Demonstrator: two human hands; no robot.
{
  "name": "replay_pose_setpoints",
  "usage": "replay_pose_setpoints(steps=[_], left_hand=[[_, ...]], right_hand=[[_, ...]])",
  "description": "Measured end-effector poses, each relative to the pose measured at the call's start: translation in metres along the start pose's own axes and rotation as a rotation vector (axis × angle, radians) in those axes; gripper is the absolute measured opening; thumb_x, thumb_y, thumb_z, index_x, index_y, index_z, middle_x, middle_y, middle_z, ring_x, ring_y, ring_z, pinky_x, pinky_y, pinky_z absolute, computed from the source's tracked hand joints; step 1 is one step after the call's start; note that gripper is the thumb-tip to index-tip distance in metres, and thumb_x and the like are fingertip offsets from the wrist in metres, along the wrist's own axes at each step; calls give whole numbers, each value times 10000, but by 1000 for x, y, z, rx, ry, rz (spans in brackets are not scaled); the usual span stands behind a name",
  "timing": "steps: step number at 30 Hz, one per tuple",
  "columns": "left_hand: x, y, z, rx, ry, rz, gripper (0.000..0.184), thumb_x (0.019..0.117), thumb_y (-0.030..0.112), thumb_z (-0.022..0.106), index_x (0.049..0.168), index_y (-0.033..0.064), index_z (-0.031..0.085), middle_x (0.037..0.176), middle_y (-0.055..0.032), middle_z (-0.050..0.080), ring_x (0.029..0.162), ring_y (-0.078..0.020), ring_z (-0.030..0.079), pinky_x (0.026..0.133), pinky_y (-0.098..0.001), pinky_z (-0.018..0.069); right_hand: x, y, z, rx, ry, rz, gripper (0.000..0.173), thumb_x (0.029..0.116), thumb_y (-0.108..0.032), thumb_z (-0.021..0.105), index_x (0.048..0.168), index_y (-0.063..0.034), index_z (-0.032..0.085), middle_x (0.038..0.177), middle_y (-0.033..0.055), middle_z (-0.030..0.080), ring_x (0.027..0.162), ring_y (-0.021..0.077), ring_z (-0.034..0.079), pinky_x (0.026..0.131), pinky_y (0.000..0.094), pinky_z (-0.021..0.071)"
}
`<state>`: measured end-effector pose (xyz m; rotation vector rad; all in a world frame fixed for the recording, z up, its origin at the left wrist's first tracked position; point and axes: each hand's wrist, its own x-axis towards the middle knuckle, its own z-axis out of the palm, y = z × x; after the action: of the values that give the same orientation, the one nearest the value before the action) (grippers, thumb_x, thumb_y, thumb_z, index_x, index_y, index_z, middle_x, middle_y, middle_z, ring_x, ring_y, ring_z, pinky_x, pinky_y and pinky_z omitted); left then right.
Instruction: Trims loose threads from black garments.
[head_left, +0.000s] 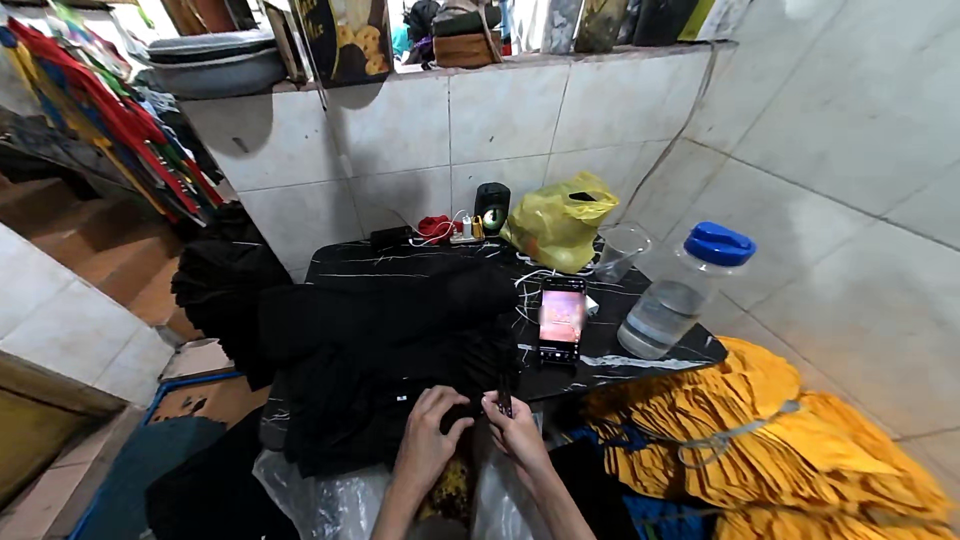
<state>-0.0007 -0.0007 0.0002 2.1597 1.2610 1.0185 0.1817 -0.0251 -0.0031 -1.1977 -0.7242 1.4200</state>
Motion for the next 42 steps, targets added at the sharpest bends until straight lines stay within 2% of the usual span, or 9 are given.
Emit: replay_pose_setpoints(steps=[5, 9, 12, 15, 20, 27, 34, 38, 42], left_hand=[[-2, -5, 15, -130, 179, 92, 67, 913, 150, 744, 931, 141, 809, 939, 61, 755, 923, -38, 704, 884, -221, 591], [-2, -2, 8, -243, 80, 28, 76, 937, 152, 705, 923, 110, 767, 907, 40, 714, 847, -35, 677, 800, -205, 583], [-5, 4, 1, -552, -107, -28, 84, 941, 131, 714, 936, 58, 756, 931, -21, 721, 861, -103, 690, 799, -269, 598], [-7, 13, -3, -709, -87, -62, 55, 889, 79, 775, 921, 34, 777, 928, -66, 745, 858, -161, 721, 792, -311, 626], [-3, 6, -4, -233, 22, -93, 252, 909, 231, 767, 1137, 124, 783, 950, 34, 747, 817, -38, 695, 787, -217, 598], [-3, 4, 4, -25, -31, -79, 126, 983, 203, 646, 975, 127, 747, 953, 29, 706, 899, -54, 678, 850, -238, 575], [-9, 17, -7, -677, -379, -11, 99, 903, 133, 777, 935, 39, 782, 928, -47, 741, 824, -119, 711, 779, -279, 615], [-5, 14, -29, -354, -807, -120, 397, 864, 16, 764, 1242, 105, 682, 1093, -50, 724, 912, -160, 717, 835, -358, 609], [0, 11, -38, -290, -395, -139, 173, 910, 152, 759, 1082, 142, 740, 935, 52, 759, 832, -61, 722, 784, -272, 614]], right_hand=[[-1, 3, -2, -63, 15, -50, 158, 1017, -118, 615, 1120, -5, 655, 616, -24, 488, 446, 39, 383, 415, 197, 343], [3, 12, 2, -178, 57, -180, 163, 1007, -109, 611, 1103, 9, 670, 706, -14, 559, 536, 36, 465, 495, 198, 404], [5, 15, 2, -288, 74, -274, 168, 1008, -112, 608, 1088, 8, 694, 844, 13, 655, 726, 35, 588, 684, 205, 499], [6, 19, 1, -303, 74, -323, 167, 999, -110, 605, 1067, 9, 701, 831, 17, 649, 726, 40, 589, 683, 211, 503], [4, 15, 1, -264, 63, -272, 157, 1006, -110, 607, 1075, 1, 694, 791, -2, 619, 656, 36, 545, 609, 197, 462], [2, 15, 0, -330, 55, -295, 171, 1007, -114, 607, 1086, 8, 698, 888, 26, 676, 774, 35, 609, 725, 202, 512], [4, 16, -2, -319, 47, -317, 171, 1004, -122, 609, 1072, 4, 703, 878, 18, 675, 784, 32, 614, 742, 202, 518], [4, 14, -3, -281, 43, -285, 175, 1002, -122, 620, 1079, 10, 704, 845, 18, 654, 719, 39, 580, 671, 209, 499], [3, 12, -1, -215, 72, -242, 152, 978, -116, 668, 1059, -1, 724, 780, 10, 648, 624, 46, 546, 570, 208, 457]])
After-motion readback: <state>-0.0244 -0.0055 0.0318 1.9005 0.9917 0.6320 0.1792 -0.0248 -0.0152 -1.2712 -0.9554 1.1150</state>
